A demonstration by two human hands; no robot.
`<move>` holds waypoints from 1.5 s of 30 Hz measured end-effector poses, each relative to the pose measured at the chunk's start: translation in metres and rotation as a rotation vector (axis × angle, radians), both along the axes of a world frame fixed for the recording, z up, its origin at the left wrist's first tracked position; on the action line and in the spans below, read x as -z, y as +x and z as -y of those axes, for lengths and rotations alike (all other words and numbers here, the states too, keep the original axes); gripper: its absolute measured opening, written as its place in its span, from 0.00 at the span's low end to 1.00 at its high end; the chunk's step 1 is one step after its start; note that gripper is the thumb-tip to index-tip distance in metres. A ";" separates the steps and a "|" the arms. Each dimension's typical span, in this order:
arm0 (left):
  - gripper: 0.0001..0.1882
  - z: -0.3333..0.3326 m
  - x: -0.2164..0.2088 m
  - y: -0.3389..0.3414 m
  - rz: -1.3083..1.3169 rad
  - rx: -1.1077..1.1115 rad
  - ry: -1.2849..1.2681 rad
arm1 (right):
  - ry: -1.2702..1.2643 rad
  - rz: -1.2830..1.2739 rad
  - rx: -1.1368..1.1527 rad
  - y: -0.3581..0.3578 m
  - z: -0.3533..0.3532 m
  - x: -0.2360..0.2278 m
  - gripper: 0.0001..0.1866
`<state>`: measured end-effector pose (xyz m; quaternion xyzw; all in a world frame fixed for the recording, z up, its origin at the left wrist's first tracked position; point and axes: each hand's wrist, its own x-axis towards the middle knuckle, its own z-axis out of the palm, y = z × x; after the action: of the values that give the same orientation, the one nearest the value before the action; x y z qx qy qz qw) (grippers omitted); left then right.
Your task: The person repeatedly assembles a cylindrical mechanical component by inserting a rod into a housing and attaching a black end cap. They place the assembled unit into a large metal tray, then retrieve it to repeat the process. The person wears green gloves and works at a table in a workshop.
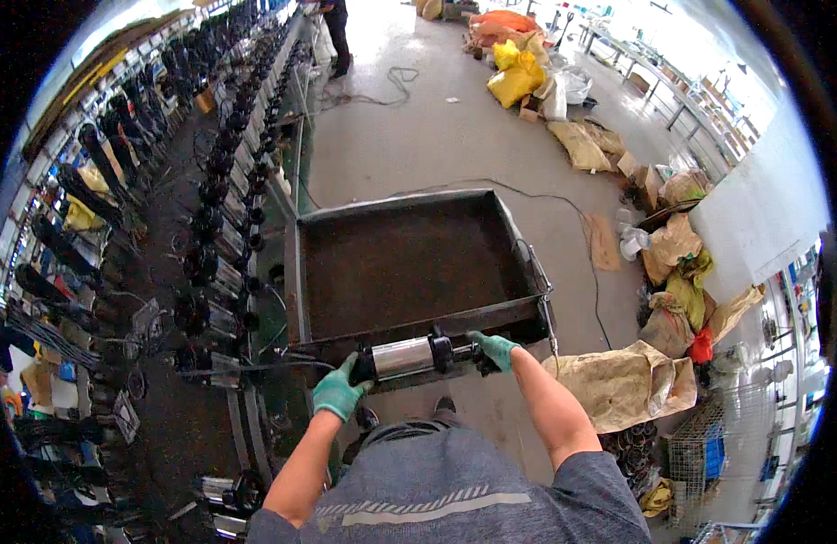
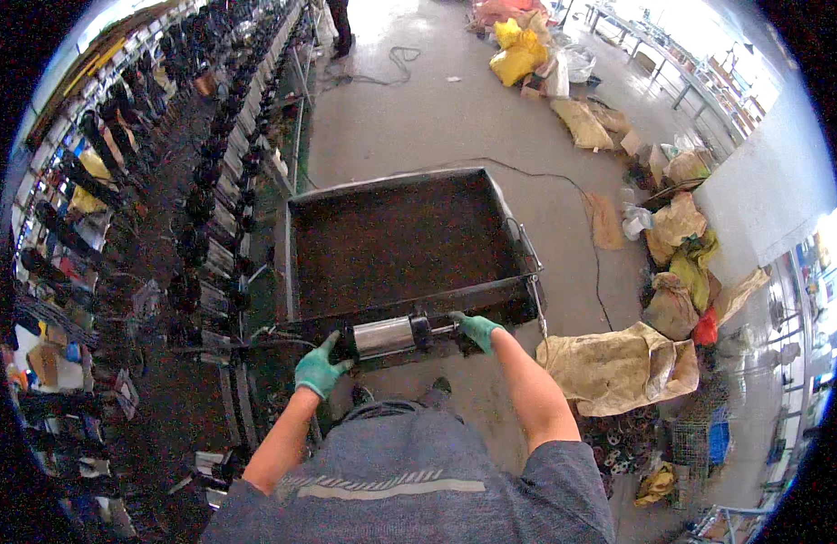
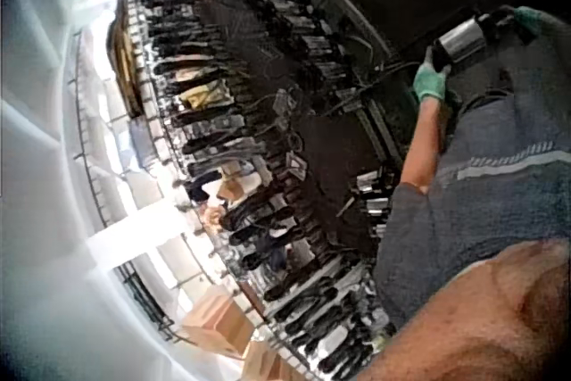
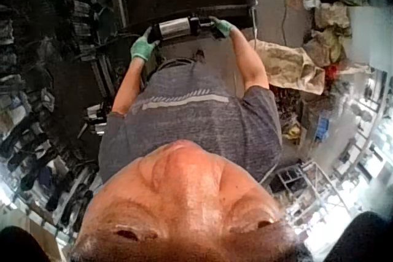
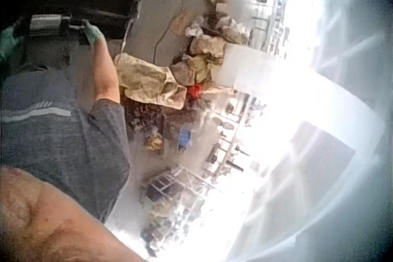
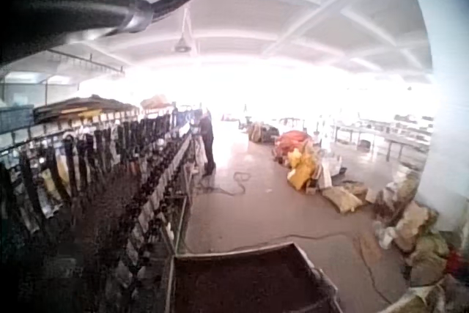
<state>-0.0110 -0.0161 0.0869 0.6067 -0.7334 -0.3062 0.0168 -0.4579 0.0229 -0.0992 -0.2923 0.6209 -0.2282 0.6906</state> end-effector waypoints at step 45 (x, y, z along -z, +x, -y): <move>0.44 0.002 -0.008 0.000 0.135 0.021 0.035 | 0.041 -0.437 -0.688 0.041 0.033 -0.127 0.22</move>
<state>-0.0107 -0.0180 0.0951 0.6183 -0.7338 -0.2774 -0.0464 -0.4166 -0.0103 0.0282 -0.5107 0.6234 0.0960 0.5842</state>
